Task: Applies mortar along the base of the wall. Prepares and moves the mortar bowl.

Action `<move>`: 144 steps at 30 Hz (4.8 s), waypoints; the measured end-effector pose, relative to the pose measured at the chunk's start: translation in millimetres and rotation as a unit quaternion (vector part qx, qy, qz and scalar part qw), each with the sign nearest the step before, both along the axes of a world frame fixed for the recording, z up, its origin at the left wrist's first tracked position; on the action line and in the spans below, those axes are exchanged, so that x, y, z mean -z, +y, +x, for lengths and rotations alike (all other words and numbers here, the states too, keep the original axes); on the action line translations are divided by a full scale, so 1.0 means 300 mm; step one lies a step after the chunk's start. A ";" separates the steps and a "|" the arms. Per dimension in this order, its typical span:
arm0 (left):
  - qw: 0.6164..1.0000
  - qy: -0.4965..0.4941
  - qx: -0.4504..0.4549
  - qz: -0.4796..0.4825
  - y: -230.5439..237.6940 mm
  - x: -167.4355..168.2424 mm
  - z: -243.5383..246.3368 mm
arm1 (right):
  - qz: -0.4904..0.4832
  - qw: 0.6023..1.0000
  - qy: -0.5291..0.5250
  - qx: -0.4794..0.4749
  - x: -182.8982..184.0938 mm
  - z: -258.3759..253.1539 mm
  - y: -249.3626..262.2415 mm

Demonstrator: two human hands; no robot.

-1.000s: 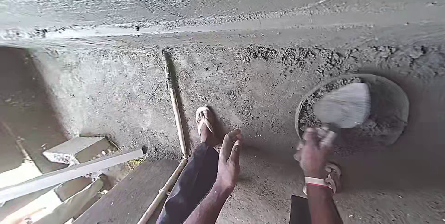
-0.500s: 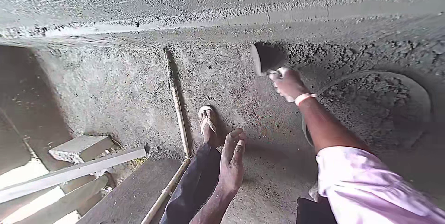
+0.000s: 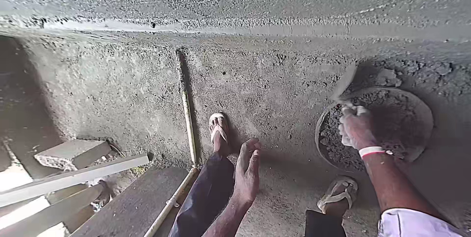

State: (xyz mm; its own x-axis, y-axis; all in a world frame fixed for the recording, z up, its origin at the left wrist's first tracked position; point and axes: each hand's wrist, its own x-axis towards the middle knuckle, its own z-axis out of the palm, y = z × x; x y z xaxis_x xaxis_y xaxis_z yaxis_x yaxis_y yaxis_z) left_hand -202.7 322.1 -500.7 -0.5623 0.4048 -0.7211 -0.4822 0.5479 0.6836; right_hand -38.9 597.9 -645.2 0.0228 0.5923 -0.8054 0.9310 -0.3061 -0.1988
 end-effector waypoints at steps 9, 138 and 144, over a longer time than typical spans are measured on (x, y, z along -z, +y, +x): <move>1.000 -0.008 -0.013 -0.010 -0.002 0.013 0.034 | 0.052 0.890 0.046 -0.451 -0.110 -0.293 -0.050; 0.994 -0.024 -0.097 0.041 -0.118 -0.017 -0.092 | -0.036 0.977 0.172 -0.124 -0.002 -0.436 -0.334; 0.999 -0.021 -0.031 0.002 -0.094 0.001 -0.006 | -0.109 0.963 0.234 -0.083 0.164 -0.490 -0.164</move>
